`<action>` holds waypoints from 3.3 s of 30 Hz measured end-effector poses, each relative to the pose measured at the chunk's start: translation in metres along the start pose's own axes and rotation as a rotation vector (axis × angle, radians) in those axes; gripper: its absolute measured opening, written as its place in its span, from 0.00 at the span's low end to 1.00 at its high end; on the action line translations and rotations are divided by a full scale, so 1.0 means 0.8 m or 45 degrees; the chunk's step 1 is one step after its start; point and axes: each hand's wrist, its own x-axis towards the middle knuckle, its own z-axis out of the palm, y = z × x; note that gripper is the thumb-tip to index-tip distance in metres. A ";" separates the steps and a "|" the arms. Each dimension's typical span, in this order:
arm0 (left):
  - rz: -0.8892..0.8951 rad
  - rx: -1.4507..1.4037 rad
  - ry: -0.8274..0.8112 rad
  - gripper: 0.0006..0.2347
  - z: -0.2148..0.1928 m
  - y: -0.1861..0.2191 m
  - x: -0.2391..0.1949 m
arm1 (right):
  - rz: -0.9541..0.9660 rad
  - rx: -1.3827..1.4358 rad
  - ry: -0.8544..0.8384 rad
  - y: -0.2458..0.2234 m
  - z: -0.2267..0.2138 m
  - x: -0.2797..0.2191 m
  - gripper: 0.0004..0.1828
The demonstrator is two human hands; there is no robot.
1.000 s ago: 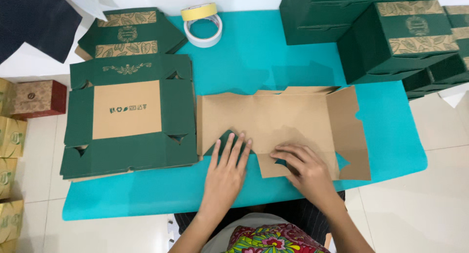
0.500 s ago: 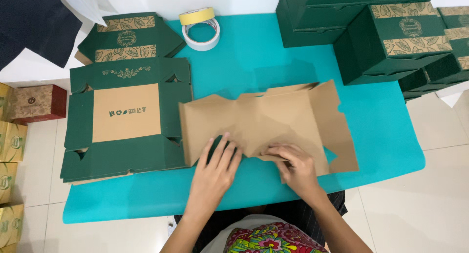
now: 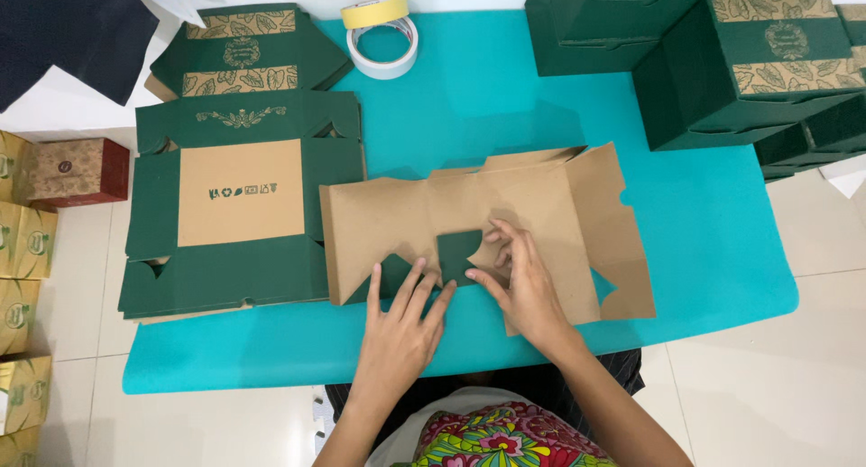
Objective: The person assembles flat-packed cardboard boxes by folding the sides and tucking in the tabs to form a rectangular shape. They repeat this process for multiple boxes, stacking the finished ones on the table.
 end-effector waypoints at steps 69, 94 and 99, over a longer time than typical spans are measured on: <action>-0.054 -0.038 -0.030 0.22 0.035 0.071 0.048 | 0.184 -0.174 -0.010 0.059 -0.151 -0.051 0.15; 0.114 0.089 -0.077 0.29 0.062 0.130 0.080 | -0.173 -0.791 0.004 0.018 -0.115 -0.082 0.23; 0.053 0.367 -0.136 0.28 0.064 0.153 0.092 | 0.173 -0.267 0.099 0.020 -0.144 -0.082 0.21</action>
